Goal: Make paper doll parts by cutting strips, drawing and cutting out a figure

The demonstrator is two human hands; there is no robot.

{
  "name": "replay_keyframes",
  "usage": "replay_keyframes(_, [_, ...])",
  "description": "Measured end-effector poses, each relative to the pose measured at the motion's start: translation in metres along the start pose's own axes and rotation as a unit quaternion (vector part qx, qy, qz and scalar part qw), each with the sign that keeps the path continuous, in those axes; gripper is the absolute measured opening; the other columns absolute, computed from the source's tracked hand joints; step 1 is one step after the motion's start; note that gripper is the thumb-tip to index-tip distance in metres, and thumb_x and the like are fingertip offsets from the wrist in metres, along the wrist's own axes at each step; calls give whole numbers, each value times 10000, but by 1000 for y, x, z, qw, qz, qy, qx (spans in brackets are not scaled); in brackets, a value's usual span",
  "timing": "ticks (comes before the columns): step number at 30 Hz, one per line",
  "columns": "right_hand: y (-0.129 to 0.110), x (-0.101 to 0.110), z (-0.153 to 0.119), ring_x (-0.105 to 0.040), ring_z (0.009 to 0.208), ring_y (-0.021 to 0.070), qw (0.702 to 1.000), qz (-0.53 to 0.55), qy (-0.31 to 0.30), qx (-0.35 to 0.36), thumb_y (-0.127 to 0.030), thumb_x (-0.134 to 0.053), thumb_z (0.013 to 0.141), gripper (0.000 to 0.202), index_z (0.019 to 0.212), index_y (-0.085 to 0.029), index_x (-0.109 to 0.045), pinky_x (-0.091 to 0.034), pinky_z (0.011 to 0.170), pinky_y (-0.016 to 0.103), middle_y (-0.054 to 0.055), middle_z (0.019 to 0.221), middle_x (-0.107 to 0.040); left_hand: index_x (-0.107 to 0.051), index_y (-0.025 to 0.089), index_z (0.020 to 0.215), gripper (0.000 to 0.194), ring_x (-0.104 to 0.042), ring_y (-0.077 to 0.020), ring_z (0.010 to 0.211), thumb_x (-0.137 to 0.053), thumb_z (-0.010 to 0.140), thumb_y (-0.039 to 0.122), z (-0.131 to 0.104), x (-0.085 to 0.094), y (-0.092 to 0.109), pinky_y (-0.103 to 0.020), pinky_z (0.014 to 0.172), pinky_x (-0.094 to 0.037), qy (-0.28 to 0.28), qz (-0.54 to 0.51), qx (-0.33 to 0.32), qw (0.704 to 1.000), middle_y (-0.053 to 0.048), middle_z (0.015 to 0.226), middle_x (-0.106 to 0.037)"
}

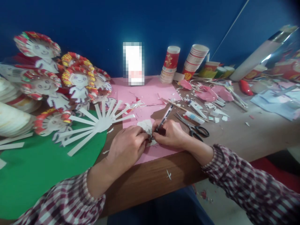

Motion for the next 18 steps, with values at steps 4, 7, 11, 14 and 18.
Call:
replay_keyframes(4, [0, 1, 0, -541, 610, 111, 1000, -4, 0, -1, -213, -576, 775, 85, 786, -169, -647, -358, 586, 225, -2, 690, -651, -681, 189, 990, 188, -590, -237, 901, -517, 904, 217, 0, 0, 1, -409, 786, -491, -1, 1, 1, 1000, -85, 938, -630])
replay_keyframes(7, [0, 1, 0, -539, 605, 110, 1000, -6, 1, -6, -223, -579, 772, 92, 785, -165, -649, -353, 579, 225, -3, 682, -645, -682, 192, 990, 190, -592, -237, 893, -513, 906, 220, 0, 0, 1, -407, 780, -491, -1, -1, 2, 1000, -84, 934, -631])
replay_keyframes(11, [0, 0, 0, -529, 594, 105, 1000, 1, -6, -3, -213, -576, 767, 90, 786, -162, -647, -351, 575, 224, -5, 675, -637, -679, 192, 986, 186, -593, -238, 901, -514, 905, 220, 0, 0, 1, -407, 782, -493, 3, -3, -1, 1000, -83, 936, -629])
replay_keyframes(14, [0, 1, -1, -526, 590, 103, 1000, 4, -2, -1, -212, -578, 760, 85, 778, -163, -646, -346, 564, 220, -8, 669, -630, -675, 194, 982, 183, -594, -233, 893, -512, 905, 218, 0, -1, 0, -406, 779, -496, 3, 0, -3, 1000, -80, 934, -628])
replay_keyframes(18, [0, 2, -1, -505, 550, 95, 1000, 17, 11, -23, -209, -573, 753, 87, 774, -162, -643, -333, 525, 209, -25, 611, -587, -670, 197, 962, 166, -590, -234, 892, -520, 891, 204, 0, -1, 0, -401, 770, -496, 6, -2, -7, 1000, -79, 942, -631])
Point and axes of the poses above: each hand's wrist, its own z-axis towards the middle knuckle, its own x-axis out of the back of the hand, y = z × x, the point moved 5 cm from there along z, towards the middle knuckle
